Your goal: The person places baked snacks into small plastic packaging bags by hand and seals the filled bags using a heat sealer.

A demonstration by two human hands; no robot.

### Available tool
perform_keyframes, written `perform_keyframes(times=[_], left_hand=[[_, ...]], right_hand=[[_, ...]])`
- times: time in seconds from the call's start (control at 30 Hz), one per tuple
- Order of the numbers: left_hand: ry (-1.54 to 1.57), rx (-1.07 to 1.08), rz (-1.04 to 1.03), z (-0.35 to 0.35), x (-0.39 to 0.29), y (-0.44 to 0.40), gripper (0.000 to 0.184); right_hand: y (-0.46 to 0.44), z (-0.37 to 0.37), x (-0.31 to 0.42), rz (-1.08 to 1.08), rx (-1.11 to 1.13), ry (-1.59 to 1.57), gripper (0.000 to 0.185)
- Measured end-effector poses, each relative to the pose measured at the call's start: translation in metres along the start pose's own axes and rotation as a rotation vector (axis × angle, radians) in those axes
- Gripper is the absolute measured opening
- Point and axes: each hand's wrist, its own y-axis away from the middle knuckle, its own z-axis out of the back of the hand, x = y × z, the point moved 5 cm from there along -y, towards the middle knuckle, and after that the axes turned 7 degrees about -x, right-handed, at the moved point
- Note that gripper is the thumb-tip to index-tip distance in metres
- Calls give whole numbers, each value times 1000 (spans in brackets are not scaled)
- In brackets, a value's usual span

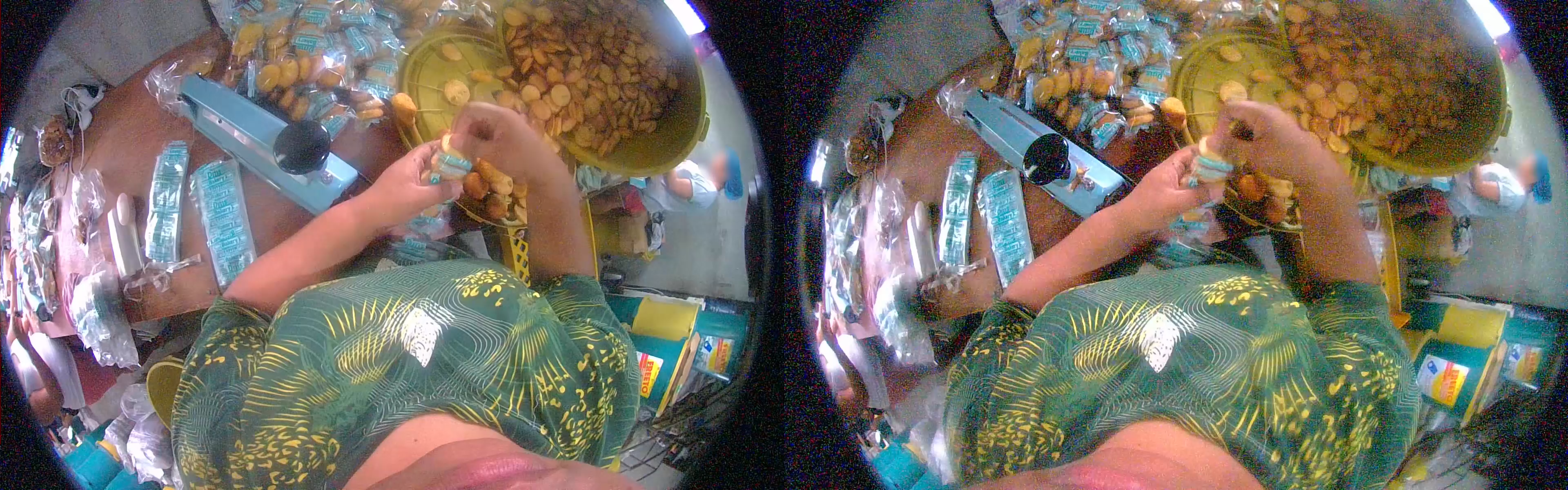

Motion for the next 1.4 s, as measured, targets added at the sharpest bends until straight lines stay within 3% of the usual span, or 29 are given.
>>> perform_keyframes(times=[0.1, 0.3, 0.4, 0.5, 0.6, 0.63, 0.73, 0.8, 0.87, 0.93, 1.03, 1.07, 1.13, 1.2, 1.23, 1.27, 1.33, 1.4], left_hand=[[26, -1, 58, 2, -2, 1, 58], [-99, -106, -90, 13, -1, -8, 62], [-158, -111, -189, 16, -1, -10, 74], [-38, -104, -96, 9, 0, -7, 77], [-51, 62, 42, 1, 1, -3, 71], [-32, 91, 99, 2, 13, -4, 55], [-47, 129, 98, -1, 7, -4, 50], [-87, 103, 124, -2, 4, -2, 49], [-119, 108, 131, 0, 8, -2, 49], [-145, 144, 109, 9, 16, -7, 51], [469, 163, 160, -2, -3, -1, 66], [470, 234, 150, 5, -11, 0, 76], [514, 241, 156, 15, -19, 14, 75], [474, 222, 63, 12, -37, 34, 76], [605, 108, 100, 11, -41, 49, 77], [577, 163, 68, 6, -62, 66, 69], [-133, -61, -161, 49, -55, 70, 59], [-400, -200, -140, 66, -63, 97, 51]], right_hand=[[4, -8, 19, 334, -54, 320, 21], [13, -21, 53, 386, -159, 281, 22], [14, -26, 52, 382, -143, 343, 21], [17, -15, 47, 275, -300, 398, 19], [21, 2, 45, 220, -480, 416, 19], [22, 6, 46, 228, -515, 434, 20], [27, 16, 41, 235, -573, 320, 22], [24, 17, 51, 383, -466, 323, 29], [21, 14, 52, 322, -343, 335, 38], [20, 5, 47, 62, -205, 357, 50], [56, 13, 89, 394, -451, 307, 56], [61, 12, 90, 385, -475, 62, 56], [66, 8, 84, 342, -484, -433, 56], [44, -1, 71, 286, -537, -129, 53], [36, -8, 72, 255, -543, -11, 53], [29, -14, 73, 227, -552, 108, 54], [16, -31, 74, 284, -498, 84, 55], [7, -58, 86, 242, -396, 65, 55]])
